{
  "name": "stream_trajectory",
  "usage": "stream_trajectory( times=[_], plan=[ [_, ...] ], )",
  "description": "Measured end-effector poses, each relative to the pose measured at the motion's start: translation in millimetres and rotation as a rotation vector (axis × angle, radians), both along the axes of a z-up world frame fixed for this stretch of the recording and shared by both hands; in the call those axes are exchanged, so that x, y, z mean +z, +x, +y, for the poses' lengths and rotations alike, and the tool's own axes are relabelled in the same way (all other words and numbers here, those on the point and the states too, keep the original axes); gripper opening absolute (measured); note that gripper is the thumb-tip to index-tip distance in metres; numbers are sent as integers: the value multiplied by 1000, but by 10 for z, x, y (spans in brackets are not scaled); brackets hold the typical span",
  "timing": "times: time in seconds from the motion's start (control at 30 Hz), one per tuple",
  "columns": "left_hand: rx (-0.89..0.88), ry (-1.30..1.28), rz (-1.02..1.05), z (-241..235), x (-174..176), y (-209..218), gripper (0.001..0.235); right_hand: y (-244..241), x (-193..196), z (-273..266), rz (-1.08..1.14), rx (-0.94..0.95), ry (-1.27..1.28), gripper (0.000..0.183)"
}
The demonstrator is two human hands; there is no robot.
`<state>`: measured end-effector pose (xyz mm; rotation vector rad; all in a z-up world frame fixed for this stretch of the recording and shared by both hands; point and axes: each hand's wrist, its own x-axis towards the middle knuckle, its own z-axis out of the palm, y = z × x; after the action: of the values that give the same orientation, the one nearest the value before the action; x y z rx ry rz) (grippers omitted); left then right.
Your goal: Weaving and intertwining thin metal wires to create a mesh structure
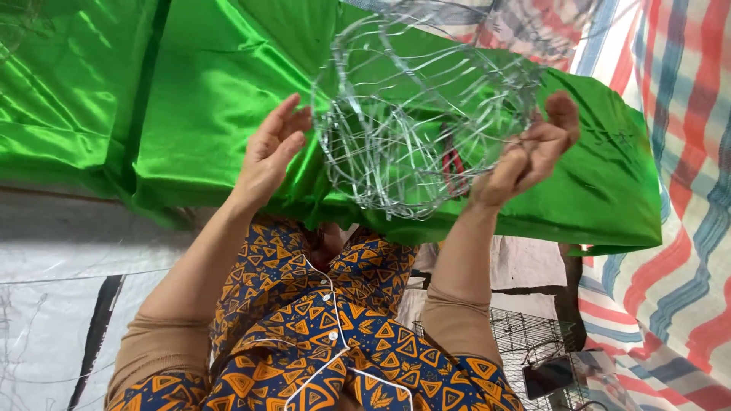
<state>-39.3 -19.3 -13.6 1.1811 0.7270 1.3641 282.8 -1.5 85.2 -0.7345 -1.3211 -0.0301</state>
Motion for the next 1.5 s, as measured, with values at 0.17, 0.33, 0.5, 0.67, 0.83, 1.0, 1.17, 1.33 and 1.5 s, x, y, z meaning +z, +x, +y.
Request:
stream_trajectory(
  times=[0.17,0.33,0.5,0.67,0.83,1.0,1.17,1.33,1.5],
  plan=[
    [296,130,1142,293,-609,-263,70,431,-141,-24,-32,-18,22,11],
    [326,123,1583,369,-1303,-778,84,427,21,-131,136,-20,-58,20],
    [233,-57,1692,299,-1255,-1248,91,715,-59,-21,300,167,-47,16],
    [335,59,1705,346,-997,-1584,84,1152,-224,31,451,120,-4,19],
    [597,260,1619,945,-965,-1518,70,1095,-69,-161,309,200,31,19],
    [352,59,1590,1886,-1471,-1623,79,1021,45,-410,167,-81,-56,7],
    [297,-170,1655,2521,-1374,-1722,80,1120,140,-659,98,-200,-70,6],
    [374,-130,1959,3194,-1532,-1626,78,1415,110,-977,86,-368,-118,11],
    [350,92,1605,3347,-1659,-1333,71,1392,204,-1183,-297,-585,-70,57]
  ],
)
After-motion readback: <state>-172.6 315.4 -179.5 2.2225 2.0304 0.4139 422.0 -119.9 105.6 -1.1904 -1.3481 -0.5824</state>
